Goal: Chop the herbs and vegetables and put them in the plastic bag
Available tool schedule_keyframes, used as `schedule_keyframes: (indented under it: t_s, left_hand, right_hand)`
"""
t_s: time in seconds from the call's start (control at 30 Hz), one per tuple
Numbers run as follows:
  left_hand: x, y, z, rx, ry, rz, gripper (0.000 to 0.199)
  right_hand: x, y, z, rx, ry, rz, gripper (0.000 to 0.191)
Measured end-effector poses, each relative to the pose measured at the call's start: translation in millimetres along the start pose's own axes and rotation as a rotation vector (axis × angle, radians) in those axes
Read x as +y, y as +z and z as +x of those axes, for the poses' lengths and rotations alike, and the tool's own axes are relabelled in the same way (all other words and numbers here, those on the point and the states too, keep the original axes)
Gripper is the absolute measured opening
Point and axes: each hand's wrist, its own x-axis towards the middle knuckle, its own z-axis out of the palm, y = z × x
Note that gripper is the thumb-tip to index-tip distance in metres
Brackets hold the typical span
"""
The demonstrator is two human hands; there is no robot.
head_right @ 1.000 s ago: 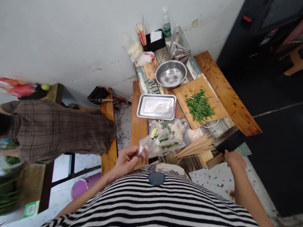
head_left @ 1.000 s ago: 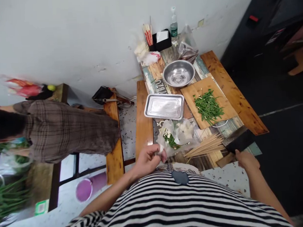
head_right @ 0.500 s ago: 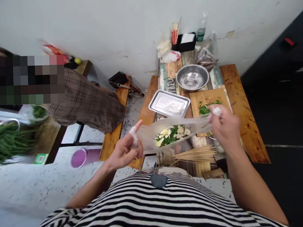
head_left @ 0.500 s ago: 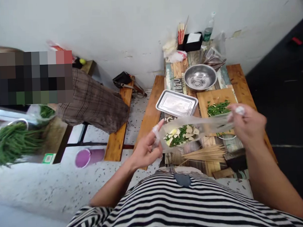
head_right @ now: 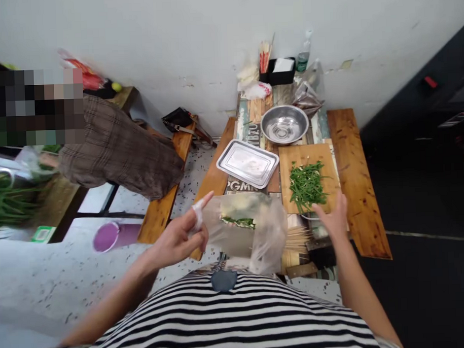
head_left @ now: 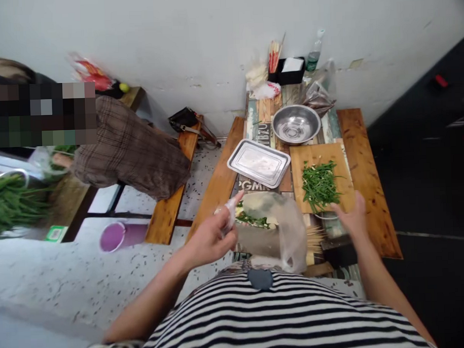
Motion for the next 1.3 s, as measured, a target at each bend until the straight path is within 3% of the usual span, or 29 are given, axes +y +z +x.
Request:
schedule_keyframes:
  t_s: [0.13, 0.23, 0.37, 0.5, 0.73, 1.0, 1.3]
  left_hand:
    - [21, -0.4, 28, 0.004, 0.035, 0.035, 0.087]
    - [42, 0.9, 48, -0.032, 0.050, 0.021, 0.088]
    - [60, 3.9, 66, -0.079, 0.051, 0.016, 0.086]
    - [69, 9.0, 79, -0.114, 0.062, 0.069, 0.088]
    - [82, 4.1, 96, -0.214, 0.041, 0.194, 0.091]
    - [87, -3.1, 105, -0.313, -0.011, 0.247, 0.091]
    - [69, -5.1, 133, -0.356, -0.020, 0.180, 0.087]
  right_hand:
    - [6, 49, 42, -0.014, -0.049, -0.306, 0.105]
    - [1, 70, 69, -0.034, -0.117, -0.432, 0.103]
    - [0, 86, 92, -0.081, -0.195, -0.522, 0.096]
    - [3, 98, 103, -0.035, -0.310, -0.537, 0.093]
    - [9, 114, 112, -0.015, -0.361, -0.533, 0.057]
    - [14, 115, 128, -0.106, -0.412, -0.485, 0.043]
    - [1, 73, 145, 0.068, -0.243, -0.051, 0.055]
